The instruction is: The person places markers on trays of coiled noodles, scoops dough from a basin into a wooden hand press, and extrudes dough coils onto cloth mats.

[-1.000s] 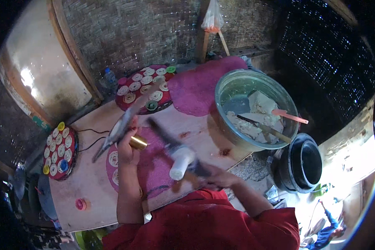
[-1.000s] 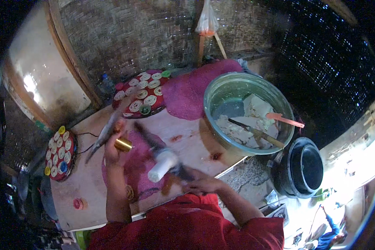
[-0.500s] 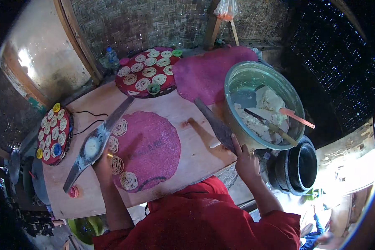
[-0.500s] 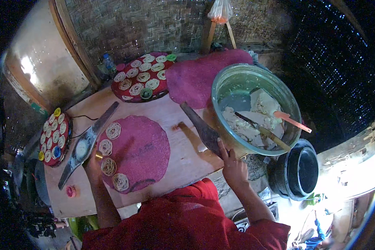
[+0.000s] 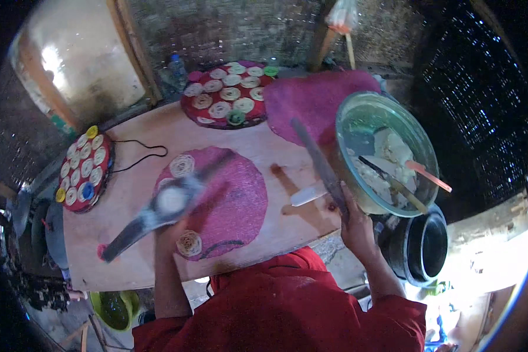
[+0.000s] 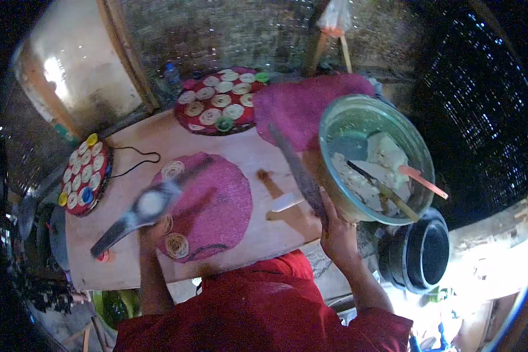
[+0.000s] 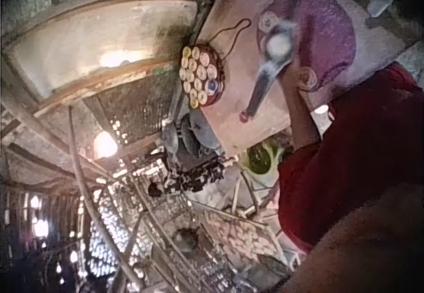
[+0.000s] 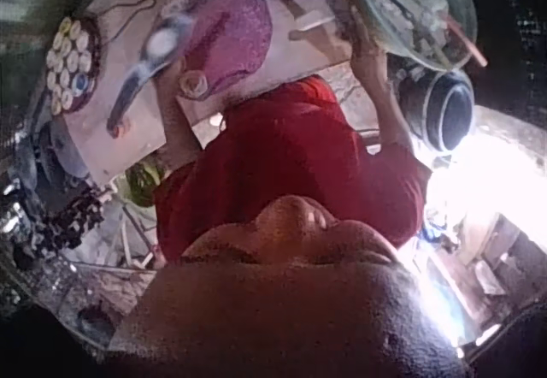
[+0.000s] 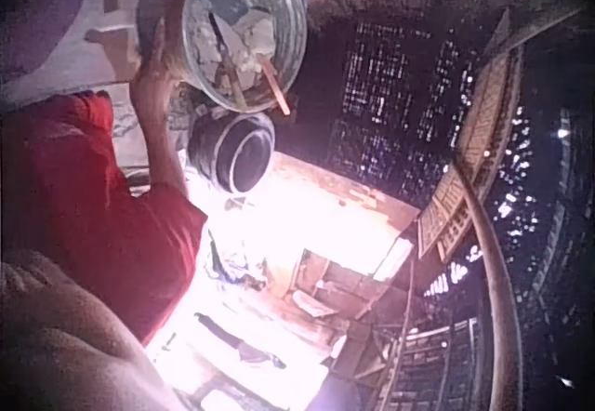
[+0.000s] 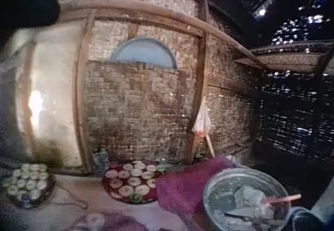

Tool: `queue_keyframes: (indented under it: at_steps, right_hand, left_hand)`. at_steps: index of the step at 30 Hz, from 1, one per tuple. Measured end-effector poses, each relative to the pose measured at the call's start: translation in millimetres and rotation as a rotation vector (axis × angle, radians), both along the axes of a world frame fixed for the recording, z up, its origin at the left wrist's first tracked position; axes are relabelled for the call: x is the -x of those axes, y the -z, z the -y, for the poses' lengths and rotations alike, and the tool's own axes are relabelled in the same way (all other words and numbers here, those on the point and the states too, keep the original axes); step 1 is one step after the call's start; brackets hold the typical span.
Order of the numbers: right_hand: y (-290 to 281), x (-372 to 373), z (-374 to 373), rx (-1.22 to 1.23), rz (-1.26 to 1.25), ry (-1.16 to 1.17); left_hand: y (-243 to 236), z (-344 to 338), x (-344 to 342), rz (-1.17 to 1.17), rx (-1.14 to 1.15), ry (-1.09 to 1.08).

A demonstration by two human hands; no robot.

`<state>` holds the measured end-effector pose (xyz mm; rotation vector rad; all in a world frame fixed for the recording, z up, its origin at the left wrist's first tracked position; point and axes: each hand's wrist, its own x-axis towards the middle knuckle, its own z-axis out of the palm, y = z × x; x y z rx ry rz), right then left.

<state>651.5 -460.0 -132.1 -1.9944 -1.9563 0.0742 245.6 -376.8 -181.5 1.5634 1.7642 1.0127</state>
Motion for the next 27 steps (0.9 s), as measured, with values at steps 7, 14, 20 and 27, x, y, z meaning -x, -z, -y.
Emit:
queue_keyframes:
  at_steps: [7, 14, 20, 27]
  right_hand:
    - [-35.6, 57.1, -30.4, 0.104, -0.618, -0.160]
    - [-52.3, 87.7, -55.2, -0.005, -0.028, -0.509]
    - [-42.8, 109.0, -69.9, 0.018, -0.100, -0.705]
    - [-17.9, 87.7, -92.9, 0.931, -0.825, -0.714]
  left_hand:
    - [-15.9, -1.6, -77.7, 0.045, 0.101, 0.511]
    - [-58.9, 7.6, -64.3, 0.103, 0.077, 0.550]
    - [-19.8, 11.1, -48.6, 0.414, 0.301, 0.736]
    - [-14.5, 24.9, -36.9, 0.356, 0.378, 0.702]
